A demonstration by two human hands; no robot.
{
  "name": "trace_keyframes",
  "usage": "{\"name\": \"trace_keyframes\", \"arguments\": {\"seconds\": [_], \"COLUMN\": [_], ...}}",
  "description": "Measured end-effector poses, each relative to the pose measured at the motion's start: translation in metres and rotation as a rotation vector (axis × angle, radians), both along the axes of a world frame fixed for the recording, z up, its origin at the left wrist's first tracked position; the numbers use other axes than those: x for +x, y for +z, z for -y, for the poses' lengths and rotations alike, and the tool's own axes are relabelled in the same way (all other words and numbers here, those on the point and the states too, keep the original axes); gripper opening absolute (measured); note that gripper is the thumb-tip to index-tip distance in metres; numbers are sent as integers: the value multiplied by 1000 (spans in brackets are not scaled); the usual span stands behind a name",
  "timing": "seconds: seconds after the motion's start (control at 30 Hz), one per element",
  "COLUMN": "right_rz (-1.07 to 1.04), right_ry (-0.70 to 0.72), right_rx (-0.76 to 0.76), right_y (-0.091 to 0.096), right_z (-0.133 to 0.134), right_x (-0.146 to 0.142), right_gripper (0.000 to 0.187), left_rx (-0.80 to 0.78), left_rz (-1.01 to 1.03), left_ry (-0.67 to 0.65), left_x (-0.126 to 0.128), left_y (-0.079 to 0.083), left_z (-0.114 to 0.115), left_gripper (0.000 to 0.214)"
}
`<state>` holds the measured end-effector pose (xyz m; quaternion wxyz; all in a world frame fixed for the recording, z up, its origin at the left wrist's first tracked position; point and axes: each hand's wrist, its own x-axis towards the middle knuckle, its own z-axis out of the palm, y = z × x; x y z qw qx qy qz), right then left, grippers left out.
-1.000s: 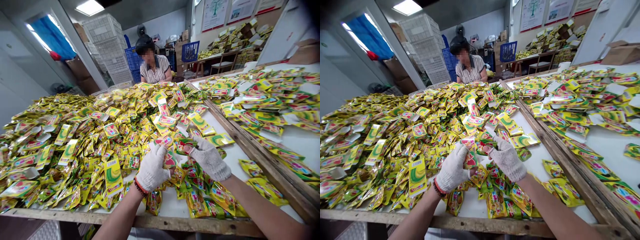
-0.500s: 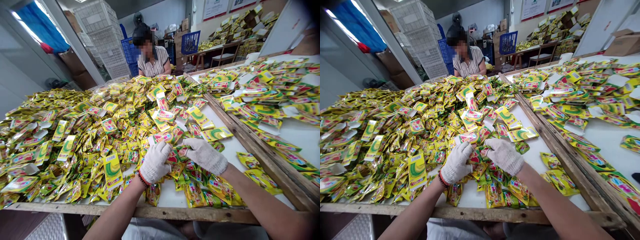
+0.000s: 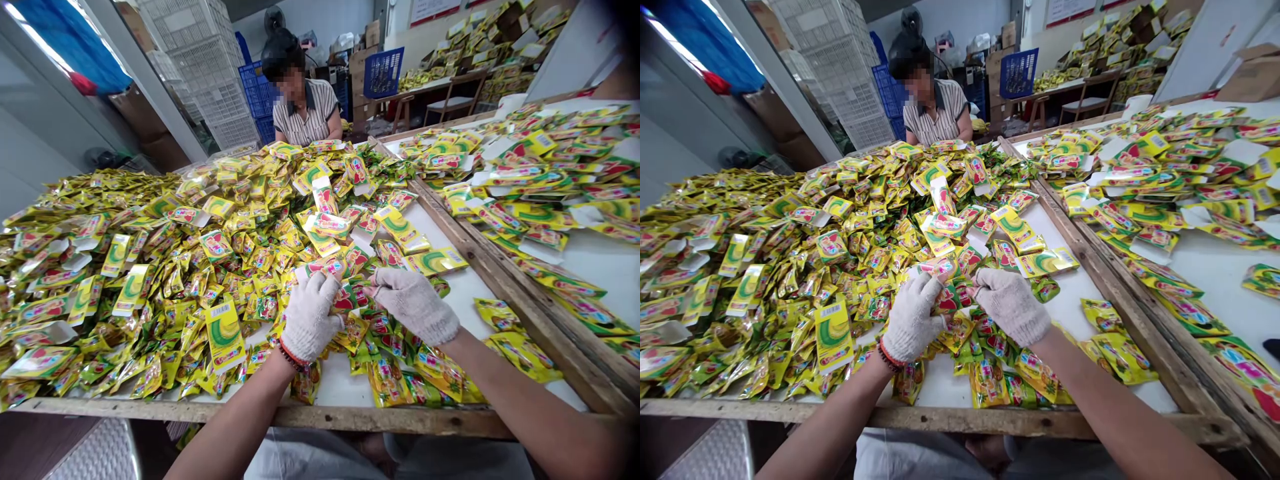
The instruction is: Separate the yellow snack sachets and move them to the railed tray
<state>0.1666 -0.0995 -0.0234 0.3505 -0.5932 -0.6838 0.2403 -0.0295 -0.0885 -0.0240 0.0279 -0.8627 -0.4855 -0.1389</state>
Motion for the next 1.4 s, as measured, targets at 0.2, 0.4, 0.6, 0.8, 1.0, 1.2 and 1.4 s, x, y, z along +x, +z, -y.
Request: {"name": "trace_keyframes", "arguments": {"seconds": [0.2, 0.4, 0.6, 0.8, 1.0, 1.2, 1.4], "right_rz": [-264, -376, -443, -38, -409, -442, 159], "right_ry": [230, 341, 163, 95, -187, -83, 298], "right_rx": [-473, -571, -467, -37, 147, -94, -149], "right_y": [7, 13, 11, 3, 29, 21, -17], "right_z": [3, 7, 3, -6, -13, -1, 9], "right_x": [-8, -11, -11, -8, 53, 39, -25], "right_gripper": [24, 17, 26, 29, 44, 29, 50], "left_rx": [-11, -20, -199, -522, -608, -390, -362], "left_rz": [-88, -58, 616, 832, 920, 569, 634], "left_ry": [-8, -33, -99, -65, -22, -12, -117], "left_x": [3, 6, -4, -10, -14, -13, -19], "left_y": [3, 5, 12, 12, 10, -1, 6], "left_z": [3, 4, -5, -11, -13, -16, -12], "left_gripper": [68, 63, 56, 35, 37, 24, 32]}}
